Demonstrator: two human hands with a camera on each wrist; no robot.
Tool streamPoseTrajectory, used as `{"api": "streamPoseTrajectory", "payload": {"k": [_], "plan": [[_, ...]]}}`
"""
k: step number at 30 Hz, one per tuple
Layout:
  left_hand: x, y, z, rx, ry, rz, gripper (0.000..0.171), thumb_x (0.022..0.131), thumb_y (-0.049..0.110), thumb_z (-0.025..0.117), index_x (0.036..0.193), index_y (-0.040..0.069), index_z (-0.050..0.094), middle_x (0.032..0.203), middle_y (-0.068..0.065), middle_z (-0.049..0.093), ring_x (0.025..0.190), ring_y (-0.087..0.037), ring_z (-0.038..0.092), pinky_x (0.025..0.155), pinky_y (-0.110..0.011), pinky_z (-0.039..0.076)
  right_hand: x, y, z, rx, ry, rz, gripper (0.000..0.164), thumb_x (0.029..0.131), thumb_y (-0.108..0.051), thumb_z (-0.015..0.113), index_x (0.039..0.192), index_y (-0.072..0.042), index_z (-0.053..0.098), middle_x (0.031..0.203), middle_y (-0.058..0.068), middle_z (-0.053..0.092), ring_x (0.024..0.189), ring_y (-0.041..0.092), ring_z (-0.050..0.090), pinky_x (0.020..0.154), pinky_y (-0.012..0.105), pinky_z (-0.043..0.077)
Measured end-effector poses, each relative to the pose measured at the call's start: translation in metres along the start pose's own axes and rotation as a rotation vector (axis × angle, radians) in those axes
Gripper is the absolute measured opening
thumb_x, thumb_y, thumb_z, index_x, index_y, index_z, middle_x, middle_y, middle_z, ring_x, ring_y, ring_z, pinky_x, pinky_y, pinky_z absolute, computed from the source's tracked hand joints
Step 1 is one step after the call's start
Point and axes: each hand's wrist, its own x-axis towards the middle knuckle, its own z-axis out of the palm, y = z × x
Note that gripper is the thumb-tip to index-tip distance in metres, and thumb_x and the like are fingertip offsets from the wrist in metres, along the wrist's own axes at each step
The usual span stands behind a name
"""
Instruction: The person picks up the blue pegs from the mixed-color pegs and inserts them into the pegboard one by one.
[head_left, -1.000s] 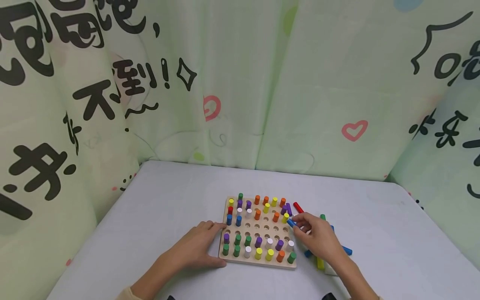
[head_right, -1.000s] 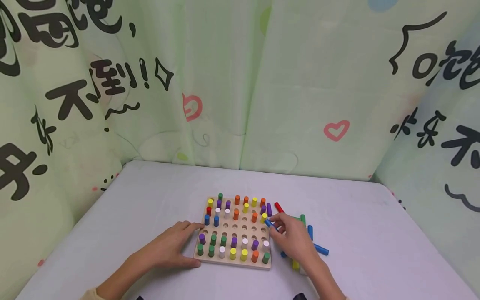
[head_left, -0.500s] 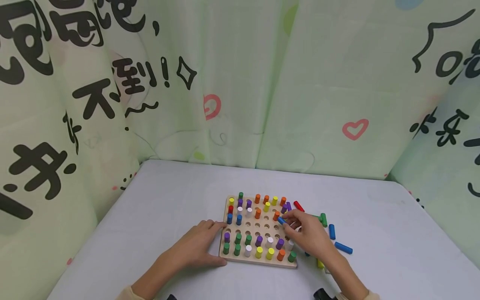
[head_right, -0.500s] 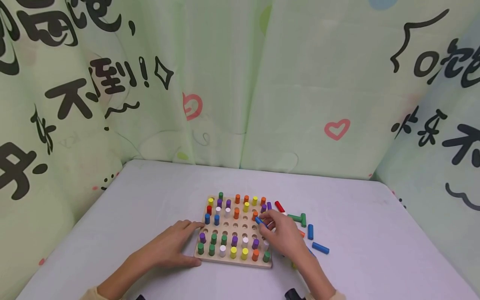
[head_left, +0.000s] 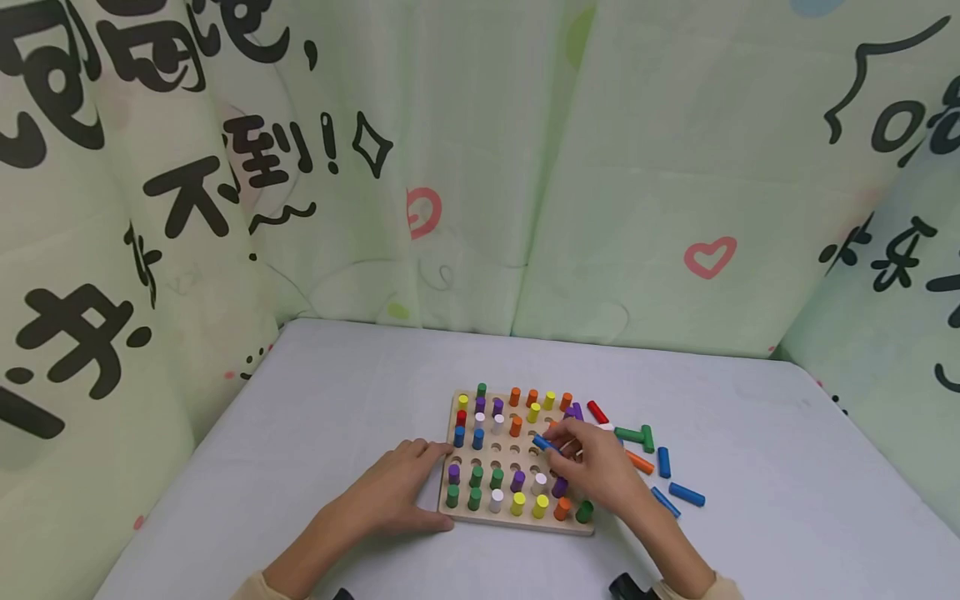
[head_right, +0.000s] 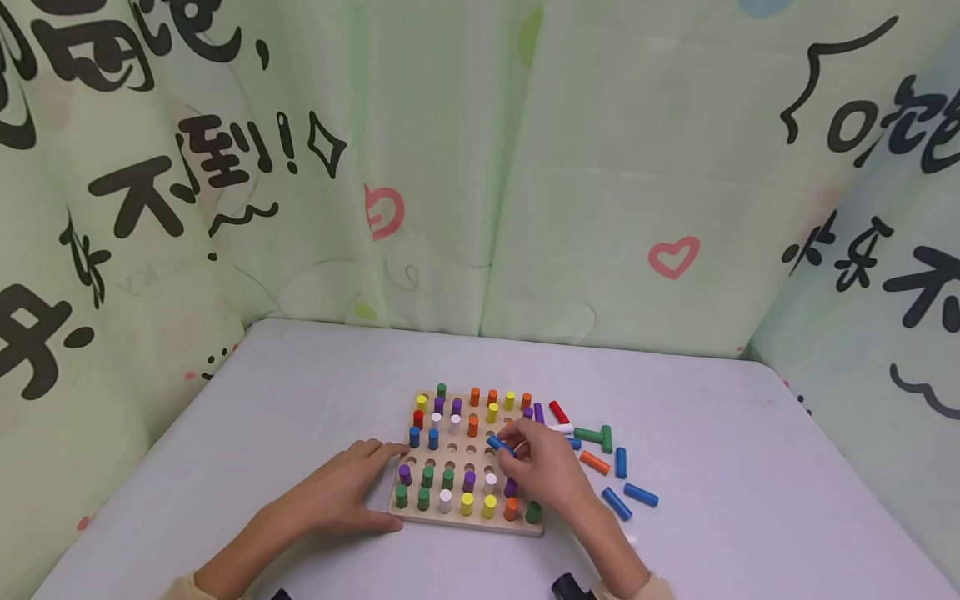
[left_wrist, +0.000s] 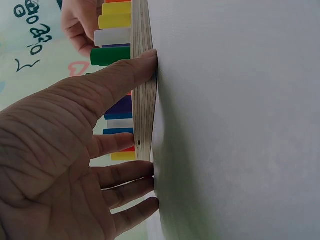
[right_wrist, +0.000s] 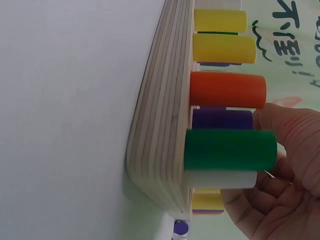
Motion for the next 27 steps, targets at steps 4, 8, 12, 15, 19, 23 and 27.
{"api": "streamPoseTrajectory", "payload": {"k": [4,8,12,15,19,23,27], "plan": [[0.0,0.0,0.0,-0.001,-0.001,0.001,0.09,0.074,0.052,0.088,0.146,0.012,0.052,0.14,-0.013,0.058,0.128,-0.032,0.054,0.108,-0.055,0.047,0.002,-0.003,0.005,-0.002,0.009,-0.02,0.015,0.09,-0.006,0.075,0.105,-0.01,0.072,0.094,-0.001,0.07,0.083,0.012,0.062,0.073,0.025,0.06],[0.0,0.0,-0.001,-0.002,-0.001,0.005,0.089,0.074,0.052,0.088,0.145,0.012,0.052,0.14,-0.013,0.058,0.128,-0.031,0.054,0.108,-0.055,0.047,0.004,-0.006,0.01,-0.006,0.015,-0.052,0.016,0.09,-0.007,0.075,0.105,-0.011,0.072,0.095,-0.002,0.07,0.084,0.012,0.062,0.075,0.027,0.06],[0.0,0.0,-0.001,-0.002,0.001,0.005,0.089,0.074,0.052,0.088,0.145,0.012,0.053,0.14,-0.013,0.058,0.128,-0.031,0.053,0.108,-0.055,0.047,0.006,-0.009,0.014,0.007,0.005,-0.081,0.015,0.09,-0.005,0.075,0.104,-0.011,0.072,0.093,-0.003,0.069,0.083,0.011,0.063,0.076,0.027,0.06],[0.0,0.0,0.0,-0.001,-0.001,0.003,0.089,0.074,0.052,0.088,0.145,0.012,0.052,0.14,-0.013,0.058,0.128,-0.031,0.053,0.108,-0.054,0.047,0.008,-0.011,0.017,0.008,-0.006,-0.097,0.015,0.09,-0.004,0.075,0.103,-0.01,0.072,0.095,-0.003,0.07,0.084,0.011,0.064,0.076,0.027,0.06],[0.0,0.0,0.0,-0.003,-0.006,-0.001,0.09,0.074,0.053,0.088,0.146,0.012,0.052,0.14,-0.013,0.058,0.128,-0.031,0.053,0.108,-0.054,0.047,0.01,-0.013,0.021,0.008,-0.021,-0.102,0.014,0.089,-0.004,0.076,0.102,-0.01,0.072,0.096,-0.002,0.071,0.085,0.013,0.065,0.075,0.027,0.06],[0.0,0.0,-0.001,-0.004,-0.012,-0.009,0.09,0.074,0.053,0.088,0.146,0.013,0.052,0.14,-0.013,0.057,0.129,-0.032,0.053,0.108,-0.055,0.047,0.013,-0.016,0.025,0.008,-0.033,-0.103,0.014,0.088,-0.005,0.077,0.099,-0.011,0.071,0.094,-0.002,0.069,0.084,0.012,0.064,0.074,0.025,0.06],[0.0,0.0,-0.001,-0.006,-0.017,-0.01,0.09,0.074,0.053,0.088,0.146,0.013,0.051,0.139,-0.014,0.057,0.129,-0.032,0.053,0.108,-0.055,0.047,0.015,-0.018,0.029,0.001,-0.029,-0.12,0.014,0.088,-0.004,0.076,0.099,-0.01,0.071,0.093,-0.002,0.068,0.081,0.012,0.062,0.073,0.023,0.058]]}}
